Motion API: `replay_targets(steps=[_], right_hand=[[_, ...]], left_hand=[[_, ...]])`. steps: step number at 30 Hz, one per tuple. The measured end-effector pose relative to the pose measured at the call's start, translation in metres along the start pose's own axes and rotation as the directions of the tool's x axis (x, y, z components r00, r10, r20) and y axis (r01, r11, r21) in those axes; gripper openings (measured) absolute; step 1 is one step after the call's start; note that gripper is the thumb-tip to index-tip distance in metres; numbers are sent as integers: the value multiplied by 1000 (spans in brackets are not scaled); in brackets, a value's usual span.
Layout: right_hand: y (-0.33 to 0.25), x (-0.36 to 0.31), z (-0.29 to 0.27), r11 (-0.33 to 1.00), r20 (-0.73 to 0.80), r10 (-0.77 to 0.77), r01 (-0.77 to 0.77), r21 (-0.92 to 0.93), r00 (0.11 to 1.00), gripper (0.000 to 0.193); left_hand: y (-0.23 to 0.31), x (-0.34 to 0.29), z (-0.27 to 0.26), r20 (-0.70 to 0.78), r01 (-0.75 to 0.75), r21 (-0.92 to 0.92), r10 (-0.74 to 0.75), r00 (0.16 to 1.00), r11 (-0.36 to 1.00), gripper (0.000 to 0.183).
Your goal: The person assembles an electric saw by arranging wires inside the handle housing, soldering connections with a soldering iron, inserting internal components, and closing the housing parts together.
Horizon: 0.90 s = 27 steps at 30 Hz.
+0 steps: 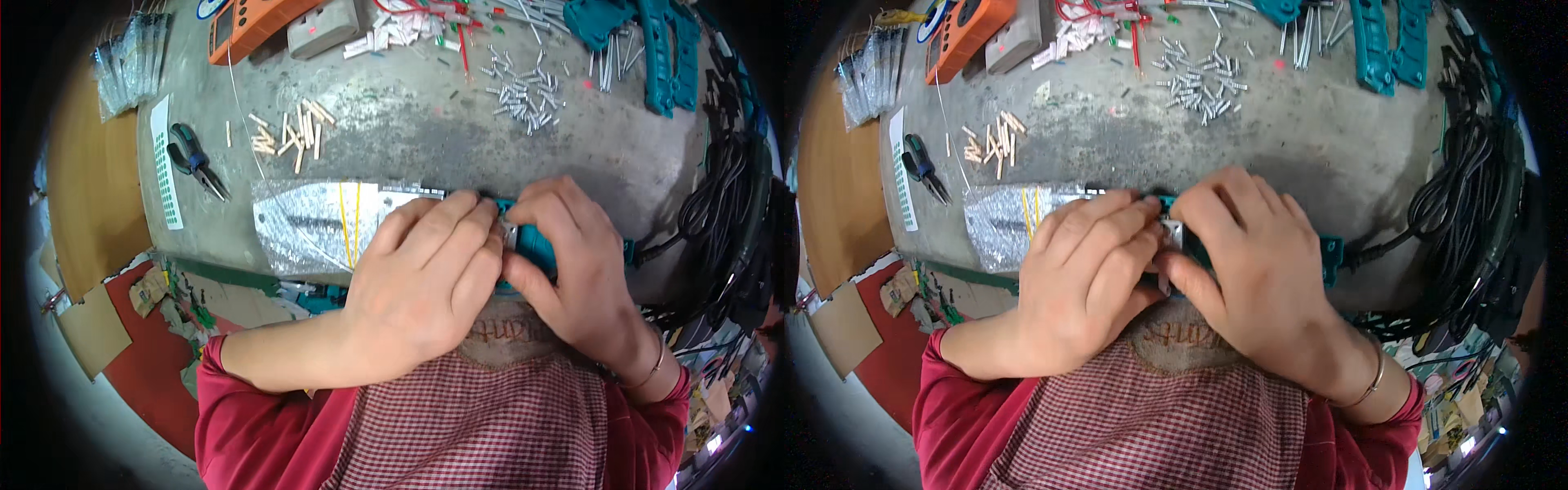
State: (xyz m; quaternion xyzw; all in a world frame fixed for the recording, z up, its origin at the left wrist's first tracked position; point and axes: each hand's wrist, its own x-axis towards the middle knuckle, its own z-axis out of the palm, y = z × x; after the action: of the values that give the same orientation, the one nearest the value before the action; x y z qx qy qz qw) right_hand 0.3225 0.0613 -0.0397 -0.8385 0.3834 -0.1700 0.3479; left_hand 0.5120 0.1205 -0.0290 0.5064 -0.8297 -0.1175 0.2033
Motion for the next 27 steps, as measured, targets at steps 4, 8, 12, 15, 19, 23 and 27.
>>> replay_targets(steps=[4, 8, 12, 15, 19, 23, 27], right_hand=[[4, 1, 4, 1000, -30, -7, 8, 21, 1000, 31], [6, -2, -2, 991, 3, 38, -38, 131, 999, 29], [10, -22, -26, 955, -112, 66, -30, 294, 992, 34], [18, -55, -64, 991, -113, 78, -89, -98, 991, 39], [20, -87, -62, 786, -9, 58, -52, -616, 998, 40], [46, -105, -70, 828, -75, -82, 26, -560, 994, 36], [49, -111, -90, 950, -174, 83, -131, -283, 981, 33]], left_hand=[[-1, 8, -12, 112, 52, -85, -42, 993, 995, 58], [-2, 10, -9, 76, -36, -71, 42, 996, 997, 62], [5, 11, -10, 78, -40, -10, 41, 996, 999, 62], [8, 4, -9, 78, 0, 9, -1, 997, 1000, 64], [10, 7, -6, 143, -12, 75, 1, 990, 997, 69], [12, 5, -9, 121, -6, 70, -3, 993, 998, 72], [14, 5, -10, 97, 1, 45, -6, 995, 999, 71]])
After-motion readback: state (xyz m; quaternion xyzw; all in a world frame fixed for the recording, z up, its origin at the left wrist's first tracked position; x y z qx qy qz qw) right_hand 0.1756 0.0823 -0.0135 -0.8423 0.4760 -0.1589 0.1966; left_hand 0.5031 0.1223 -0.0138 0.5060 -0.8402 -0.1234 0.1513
